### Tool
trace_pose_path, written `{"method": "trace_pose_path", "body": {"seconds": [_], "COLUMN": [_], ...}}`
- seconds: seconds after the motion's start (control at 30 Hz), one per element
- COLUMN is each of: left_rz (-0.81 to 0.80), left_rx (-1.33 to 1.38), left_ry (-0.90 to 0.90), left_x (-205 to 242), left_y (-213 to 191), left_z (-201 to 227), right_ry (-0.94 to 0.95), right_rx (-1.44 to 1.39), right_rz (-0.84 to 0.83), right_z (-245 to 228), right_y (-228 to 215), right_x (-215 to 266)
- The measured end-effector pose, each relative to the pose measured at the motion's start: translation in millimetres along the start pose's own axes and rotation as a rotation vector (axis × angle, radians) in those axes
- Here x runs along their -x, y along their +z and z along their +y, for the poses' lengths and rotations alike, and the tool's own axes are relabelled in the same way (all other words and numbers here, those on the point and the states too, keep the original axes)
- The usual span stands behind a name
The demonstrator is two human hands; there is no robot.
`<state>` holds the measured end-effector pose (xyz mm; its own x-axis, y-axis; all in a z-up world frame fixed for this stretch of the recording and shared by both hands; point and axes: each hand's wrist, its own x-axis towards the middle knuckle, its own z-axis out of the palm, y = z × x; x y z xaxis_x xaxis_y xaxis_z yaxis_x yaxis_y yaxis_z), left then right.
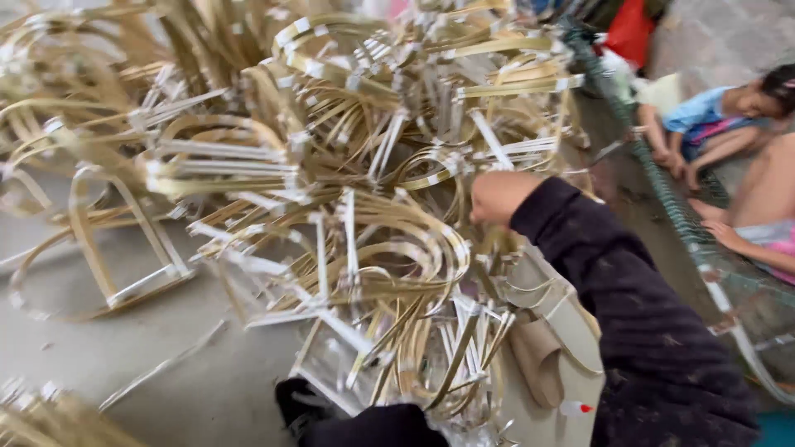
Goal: The recorder is assembling and tying together bamboo furniture frames using plastic ties and a cutting tool.
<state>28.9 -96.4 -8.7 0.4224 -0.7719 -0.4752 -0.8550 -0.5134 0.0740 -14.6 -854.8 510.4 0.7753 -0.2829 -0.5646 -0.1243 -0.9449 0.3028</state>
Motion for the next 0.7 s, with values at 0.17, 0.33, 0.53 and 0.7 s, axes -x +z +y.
{"method": "trace_pose_path", "body": {"seconds": [0.17,0.33,0.53,0.7], "left_rz": [-0.190,0.072,0.122,0.229], "left_rx": [0.062,0.649,0.648,0.690], "left_ry": [-0.203,-0.720,-0.727,-0.810], "left_x": [54.8,99.2,88.9,52.5], "left_y": [-90.2,-191.5,-178.2,-96.0], "left_z": [54.4,114.6,102.8,76.8], "right_ry": [-0.648,-1.182,-1.243,-1.280], "right_rx": [-0.206,-0.132,0.306,-0.100], "right_rz": [0.405,0.223,0.048,0.159], "right_z": [-169.9,-373.4,-518.3,-579.4], "right_y": [-62.2,-14.4,111.6,174.0], "right_x": [47.2,7.9,-133.6,-197.1]}}
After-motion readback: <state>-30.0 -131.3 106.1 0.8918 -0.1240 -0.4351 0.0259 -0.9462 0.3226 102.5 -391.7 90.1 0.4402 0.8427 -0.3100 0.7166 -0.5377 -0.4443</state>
